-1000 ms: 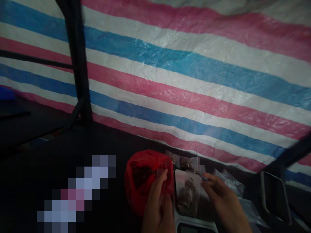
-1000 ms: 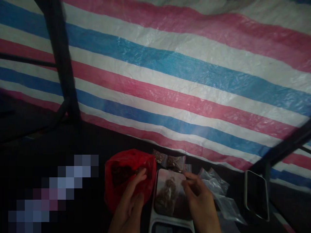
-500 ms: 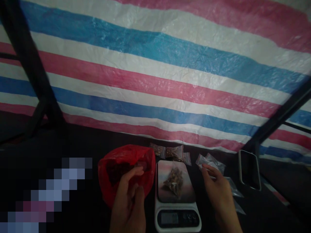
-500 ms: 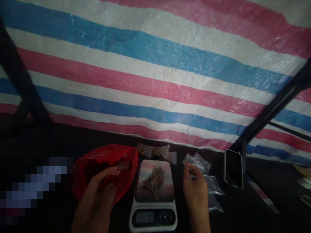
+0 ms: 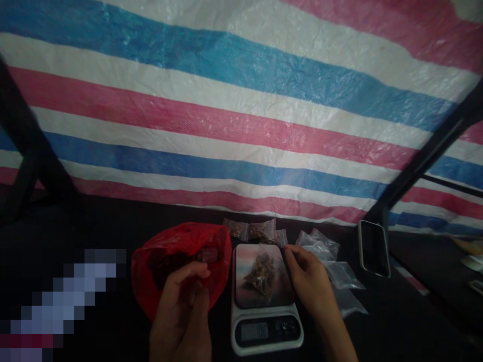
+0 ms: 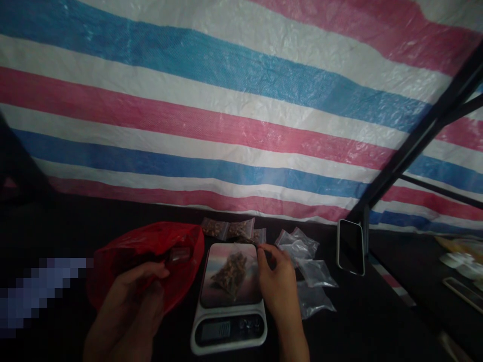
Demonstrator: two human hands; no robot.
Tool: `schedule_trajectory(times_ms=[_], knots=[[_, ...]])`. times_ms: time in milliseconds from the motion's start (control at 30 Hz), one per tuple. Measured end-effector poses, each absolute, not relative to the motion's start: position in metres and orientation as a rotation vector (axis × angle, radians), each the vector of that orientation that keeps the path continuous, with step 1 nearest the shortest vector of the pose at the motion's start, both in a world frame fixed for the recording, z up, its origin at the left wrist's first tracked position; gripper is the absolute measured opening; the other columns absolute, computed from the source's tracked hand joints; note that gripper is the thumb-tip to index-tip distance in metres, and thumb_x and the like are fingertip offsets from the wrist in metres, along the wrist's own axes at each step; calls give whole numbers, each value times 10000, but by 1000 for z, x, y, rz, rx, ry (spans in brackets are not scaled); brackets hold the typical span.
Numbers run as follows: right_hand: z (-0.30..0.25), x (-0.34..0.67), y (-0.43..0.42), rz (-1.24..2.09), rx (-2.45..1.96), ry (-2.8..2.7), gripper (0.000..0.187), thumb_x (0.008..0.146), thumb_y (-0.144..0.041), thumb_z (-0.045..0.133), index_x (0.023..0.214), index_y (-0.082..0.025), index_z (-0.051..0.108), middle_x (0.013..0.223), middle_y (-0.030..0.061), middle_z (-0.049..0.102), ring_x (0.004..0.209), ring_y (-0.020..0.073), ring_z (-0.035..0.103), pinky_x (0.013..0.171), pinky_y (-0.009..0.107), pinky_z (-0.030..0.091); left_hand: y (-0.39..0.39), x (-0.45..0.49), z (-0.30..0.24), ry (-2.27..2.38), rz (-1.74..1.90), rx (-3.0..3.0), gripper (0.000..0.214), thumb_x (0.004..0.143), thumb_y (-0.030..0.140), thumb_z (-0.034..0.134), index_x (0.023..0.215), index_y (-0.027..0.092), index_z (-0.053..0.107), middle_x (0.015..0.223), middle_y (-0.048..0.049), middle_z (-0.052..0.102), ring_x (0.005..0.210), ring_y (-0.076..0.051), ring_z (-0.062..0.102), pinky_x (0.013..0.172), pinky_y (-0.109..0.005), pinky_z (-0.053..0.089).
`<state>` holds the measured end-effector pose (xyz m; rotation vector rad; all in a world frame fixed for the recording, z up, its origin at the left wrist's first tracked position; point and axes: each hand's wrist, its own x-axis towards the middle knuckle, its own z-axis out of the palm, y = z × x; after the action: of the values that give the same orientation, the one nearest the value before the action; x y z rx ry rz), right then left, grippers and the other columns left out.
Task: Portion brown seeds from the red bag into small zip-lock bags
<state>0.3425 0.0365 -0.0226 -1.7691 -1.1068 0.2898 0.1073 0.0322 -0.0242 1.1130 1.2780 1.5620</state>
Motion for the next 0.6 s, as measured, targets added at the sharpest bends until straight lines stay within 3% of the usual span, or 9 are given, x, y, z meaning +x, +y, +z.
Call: schedule_trajectory(times_ms=[233, 367, 467, 600], knots=[[-21, 335, 39, 265, -1749, -1156, 447, 843, -556, 610, 994, -213, 854, 1023, 139, 786, 994, 341, 682, 967, 493, 495, 29, 116, -18, 1336, 1612, 1149, 166, 896, 398, 650, 995, 271, 692, 968, -5, 729, 951, -232, 734, 899, -333, 600], [-19, 331, 39, 260, -1754, -1172, 392, 820, -545, 629, 876, -225, 849, 863, 107, 739, 852, 313, 660, 865, 463, 514, 32, 115, -17, 1315, 1607, 1241, 150, 899, 398, 660, 968, 269, 696, 978, -15, 755, 954, -235, 736, 900, -326, 605], [-18, 329, 39, 257, -1751, -1184, 347, 815, -523, 631, 785, -239, 830, 792, 86, 695, 803, 298, 639, 837, 448, 518, 29, 119, -13, 1313, 1586, 1247, 167, 925, 414, 627, 950, 265, 699, 966, -21, 759, 886, -216, 730, 802, -291, 604], [-24, 329, 40, 247, -1745, -1182, 348, 813, -518, 644, 886, -248, 852, 870, 103, 701, 888, 327, 646, 913, 491, 508, 21, 131, -4, 1356, 1593, 1147, 177, 961, 415, 570, 931, 276, 674, 958, -9, 733, 850, -200, 712, 716, -264, 571]])
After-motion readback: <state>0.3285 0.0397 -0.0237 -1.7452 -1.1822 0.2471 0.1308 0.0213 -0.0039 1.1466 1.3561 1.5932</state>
